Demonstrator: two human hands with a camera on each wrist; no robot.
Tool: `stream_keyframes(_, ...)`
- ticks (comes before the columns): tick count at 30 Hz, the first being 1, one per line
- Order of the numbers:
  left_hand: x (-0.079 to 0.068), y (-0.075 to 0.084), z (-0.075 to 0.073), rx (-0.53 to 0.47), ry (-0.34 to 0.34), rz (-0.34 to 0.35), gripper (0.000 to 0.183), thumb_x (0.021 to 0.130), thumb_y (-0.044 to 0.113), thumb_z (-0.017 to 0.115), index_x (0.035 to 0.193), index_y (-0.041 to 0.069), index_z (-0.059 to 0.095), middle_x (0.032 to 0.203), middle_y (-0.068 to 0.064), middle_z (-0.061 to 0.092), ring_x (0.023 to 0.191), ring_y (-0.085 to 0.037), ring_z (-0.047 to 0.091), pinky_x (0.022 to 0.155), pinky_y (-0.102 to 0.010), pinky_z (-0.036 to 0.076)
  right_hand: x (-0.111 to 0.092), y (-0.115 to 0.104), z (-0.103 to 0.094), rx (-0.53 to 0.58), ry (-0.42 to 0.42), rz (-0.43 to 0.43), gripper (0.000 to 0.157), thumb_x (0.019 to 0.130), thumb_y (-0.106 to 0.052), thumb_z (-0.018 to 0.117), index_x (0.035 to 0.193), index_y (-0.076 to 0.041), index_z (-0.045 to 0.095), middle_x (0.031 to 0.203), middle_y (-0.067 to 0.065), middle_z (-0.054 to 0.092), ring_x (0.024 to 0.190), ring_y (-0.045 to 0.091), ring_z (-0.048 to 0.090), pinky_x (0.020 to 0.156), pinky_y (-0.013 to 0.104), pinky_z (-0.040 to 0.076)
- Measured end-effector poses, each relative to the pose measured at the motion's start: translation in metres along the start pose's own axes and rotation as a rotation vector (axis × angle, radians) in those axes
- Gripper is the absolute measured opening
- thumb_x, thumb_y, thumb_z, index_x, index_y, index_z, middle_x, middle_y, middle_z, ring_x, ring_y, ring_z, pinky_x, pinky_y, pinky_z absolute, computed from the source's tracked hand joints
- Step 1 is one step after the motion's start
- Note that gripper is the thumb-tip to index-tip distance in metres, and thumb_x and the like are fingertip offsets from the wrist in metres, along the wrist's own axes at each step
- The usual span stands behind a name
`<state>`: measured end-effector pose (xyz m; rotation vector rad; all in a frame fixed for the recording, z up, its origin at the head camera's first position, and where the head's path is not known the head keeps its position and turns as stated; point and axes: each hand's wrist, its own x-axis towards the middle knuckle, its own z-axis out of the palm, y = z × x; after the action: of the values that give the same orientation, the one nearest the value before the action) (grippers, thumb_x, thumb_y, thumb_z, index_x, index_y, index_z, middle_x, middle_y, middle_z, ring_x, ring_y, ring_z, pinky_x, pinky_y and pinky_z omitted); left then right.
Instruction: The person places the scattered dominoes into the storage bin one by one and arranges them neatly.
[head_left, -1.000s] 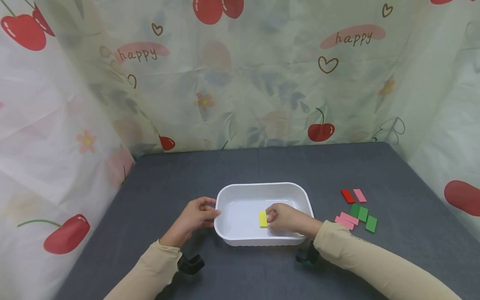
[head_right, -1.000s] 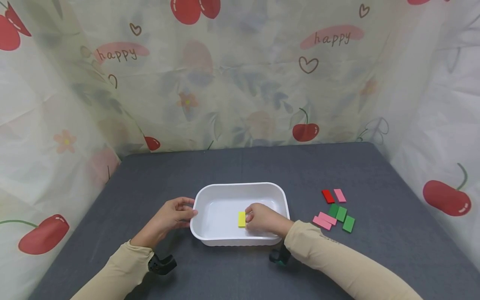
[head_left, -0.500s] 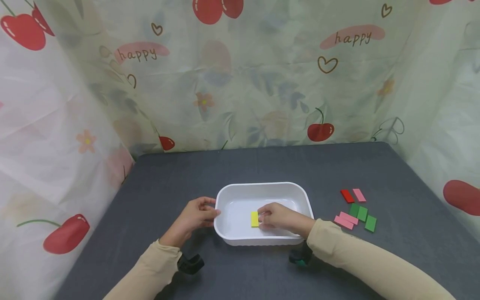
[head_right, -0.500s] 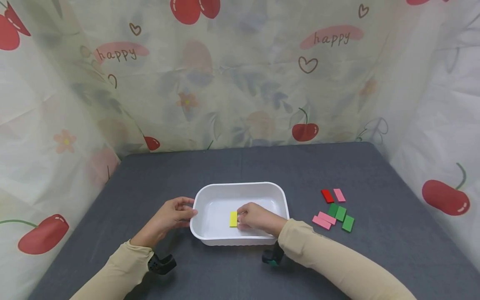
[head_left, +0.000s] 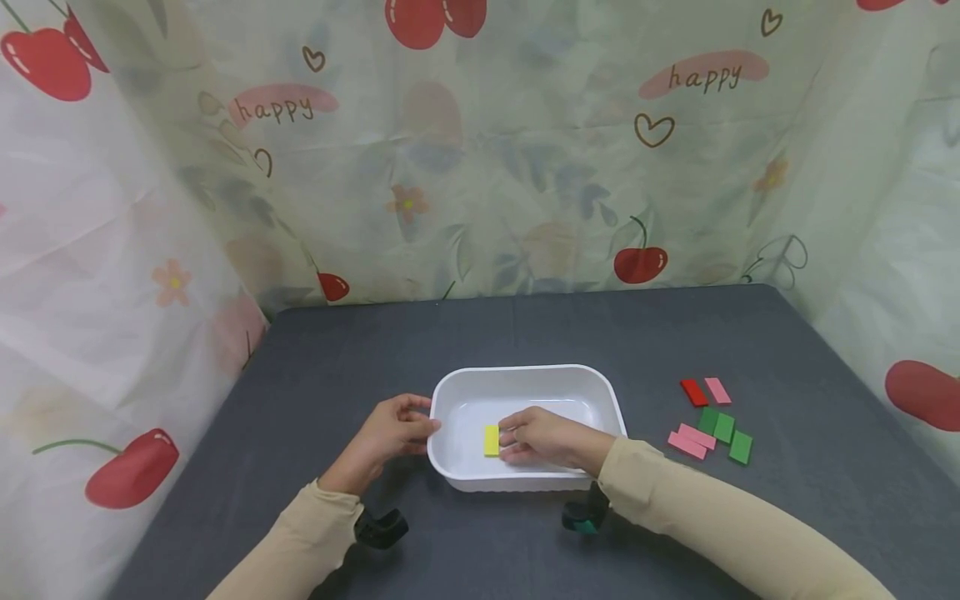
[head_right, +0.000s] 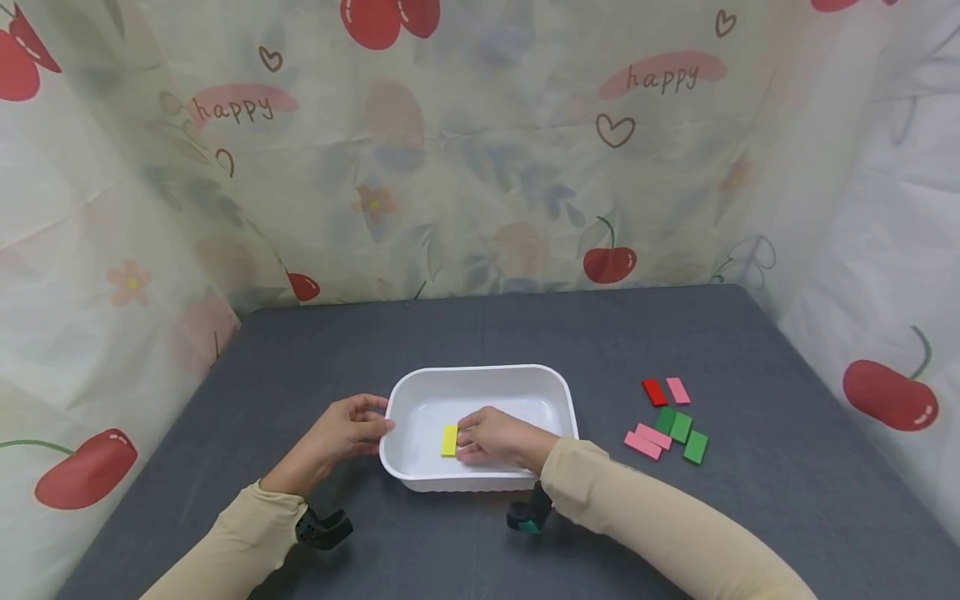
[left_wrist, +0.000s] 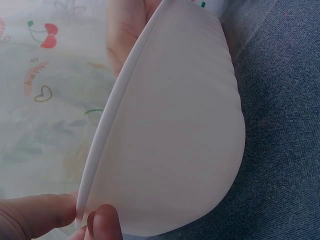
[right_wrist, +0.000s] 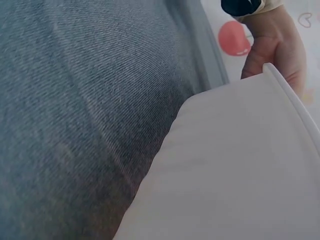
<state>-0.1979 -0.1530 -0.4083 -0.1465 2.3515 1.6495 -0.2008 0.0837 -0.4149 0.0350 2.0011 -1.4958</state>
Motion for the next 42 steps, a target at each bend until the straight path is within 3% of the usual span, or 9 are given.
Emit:
stream_keyframes(22, 0.000, 0.000, 0.000, 0.011, 0.008, -0.015, 0.039, 0.087, 0.007, 0.071, 0.122, 0.000, 0.057, 0.092, -0.014, 0.065, 0.073, -0.016, 0.064, 0.069, -0.033, 0.059, 0.005, -0.006, 0.014, 0.085, -0.013, -0.002, 0.035, 0.099, 0.000, 0.045, 0.132, 0.011, 0.050, 0.116, 0.020, 0.063, 0.099, 0.024, 0.067, 0.089, 0.034, 0.055)
stream_keyframes(42, -0.004, 0.001, 0.000, 0.009, -0.011, 0.018, 0.041, 0.087, 0.008, 0.071, 0.123, -0.003, 0.055, 0.096, -0.016, 0.066, 0.074, -0.016, 0.065, 0.068, -0.034, 0.059, 0.015, -0.014, 0.035, 0.106, -0.045, -0.012, 0.037, 0.099, 0.003, 0.041, 0.134, 0.011, 0.048, 0.119, 0.021, 0.062, 0.105, 0.027, 0.066, 0.090, 0.033, 0.055)
